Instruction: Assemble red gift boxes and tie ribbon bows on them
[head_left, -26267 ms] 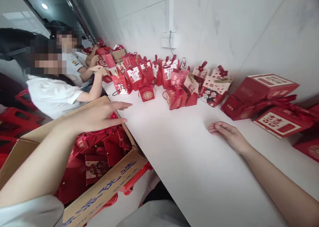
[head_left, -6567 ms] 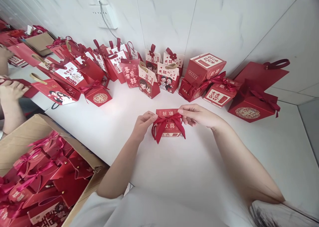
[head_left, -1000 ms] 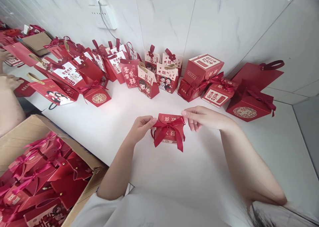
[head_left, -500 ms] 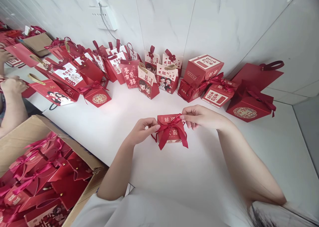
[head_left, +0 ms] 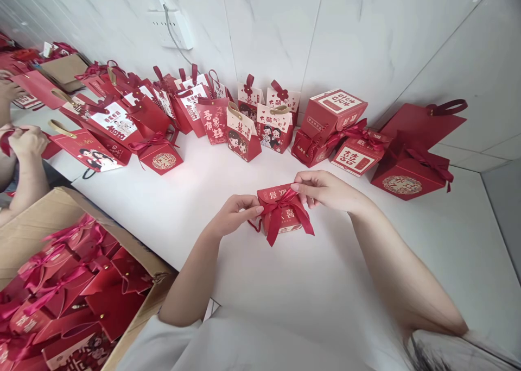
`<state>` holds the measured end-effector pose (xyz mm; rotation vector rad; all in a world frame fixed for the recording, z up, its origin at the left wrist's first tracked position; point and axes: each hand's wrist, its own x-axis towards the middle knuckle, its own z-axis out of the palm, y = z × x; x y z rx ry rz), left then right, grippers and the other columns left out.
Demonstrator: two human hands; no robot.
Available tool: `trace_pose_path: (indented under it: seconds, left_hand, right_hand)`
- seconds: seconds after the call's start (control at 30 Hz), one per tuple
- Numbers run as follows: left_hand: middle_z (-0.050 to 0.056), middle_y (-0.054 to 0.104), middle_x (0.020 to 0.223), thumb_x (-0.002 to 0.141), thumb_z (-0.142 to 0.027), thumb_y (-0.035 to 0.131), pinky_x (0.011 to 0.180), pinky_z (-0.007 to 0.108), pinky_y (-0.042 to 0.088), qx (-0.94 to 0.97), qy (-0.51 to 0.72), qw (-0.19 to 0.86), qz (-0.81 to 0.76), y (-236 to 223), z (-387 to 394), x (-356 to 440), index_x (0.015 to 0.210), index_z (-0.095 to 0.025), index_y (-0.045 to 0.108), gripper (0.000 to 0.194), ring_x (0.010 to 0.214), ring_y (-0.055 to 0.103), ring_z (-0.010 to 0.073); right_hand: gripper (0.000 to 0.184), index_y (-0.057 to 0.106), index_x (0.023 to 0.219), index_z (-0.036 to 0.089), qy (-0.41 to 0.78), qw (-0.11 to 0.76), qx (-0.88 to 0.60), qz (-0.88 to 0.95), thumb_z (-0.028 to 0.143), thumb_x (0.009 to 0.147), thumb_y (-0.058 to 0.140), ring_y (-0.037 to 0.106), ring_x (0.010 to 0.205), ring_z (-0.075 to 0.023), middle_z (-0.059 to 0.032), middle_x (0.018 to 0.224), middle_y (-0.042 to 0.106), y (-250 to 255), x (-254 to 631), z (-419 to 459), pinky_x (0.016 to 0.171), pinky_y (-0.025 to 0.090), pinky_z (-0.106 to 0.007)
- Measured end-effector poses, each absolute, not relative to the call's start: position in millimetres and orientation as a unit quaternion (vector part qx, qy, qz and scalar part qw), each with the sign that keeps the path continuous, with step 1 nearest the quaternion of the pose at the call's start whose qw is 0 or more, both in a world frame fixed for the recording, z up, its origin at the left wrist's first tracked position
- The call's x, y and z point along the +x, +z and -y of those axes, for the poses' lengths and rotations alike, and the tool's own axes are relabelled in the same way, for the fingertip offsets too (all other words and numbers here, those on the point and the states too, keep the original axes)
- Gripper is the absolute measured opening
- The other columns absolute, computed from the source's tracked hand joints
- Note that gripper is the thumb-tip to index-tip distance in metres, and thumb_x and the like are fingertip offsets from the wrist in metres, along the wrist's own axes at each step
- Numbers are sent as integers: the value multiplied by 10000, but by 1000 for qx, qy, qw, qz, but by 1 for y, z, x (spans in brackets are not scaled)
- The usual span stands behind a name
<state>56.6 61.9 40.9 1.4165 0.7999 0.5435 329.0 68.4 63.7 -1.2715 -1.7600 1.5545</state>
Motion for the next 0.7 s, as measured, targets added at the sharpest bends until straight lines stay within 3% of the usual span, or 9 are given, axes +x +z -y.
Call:
trace_pose_path:
  seconds: [0.13, 0.3, 0.7]
  left_hand:
    - [-1, 535, 672, 887, -446, 601, 617, 249, 455, 597, 323, 616, -400, 33, -62, 62, 723, -151, 528, 345, 621, 538, 112]
    - [-6, 522, 661, 890, -437, 592, 602, 251, 457, 592, 342, 602, -412, 31, -63, 66, 714, -158, 499, 343, 610, 540, 115]
    - [-3, 462, 644, 877, -428, 564, 613, 254, 363, 629, 307, 565, -438, 34, -73, 60, 646, -161, 470, 365, 622, 431, 110]
  right_hand:
    - [416, 517, 776, 196, 516, 298, -478, 645, 594, 886, 566, 517, 542, -104, 19, 656, 572, 58, 325, -71, 537, 395, -230]
    - [407, 516, 762, 200, 469, 315, -493, 662, 583, 895, 550, 511, 541, -112, 28, 642, 554, 54, 321, -74, 564, 397, -246]
    - [444, 497, 737, 200, 502, 276, -514, 639, 620, 856, 581, 472, 504, -107, 31, 588, 528, 50, 321, -76, 511, 362, -228]
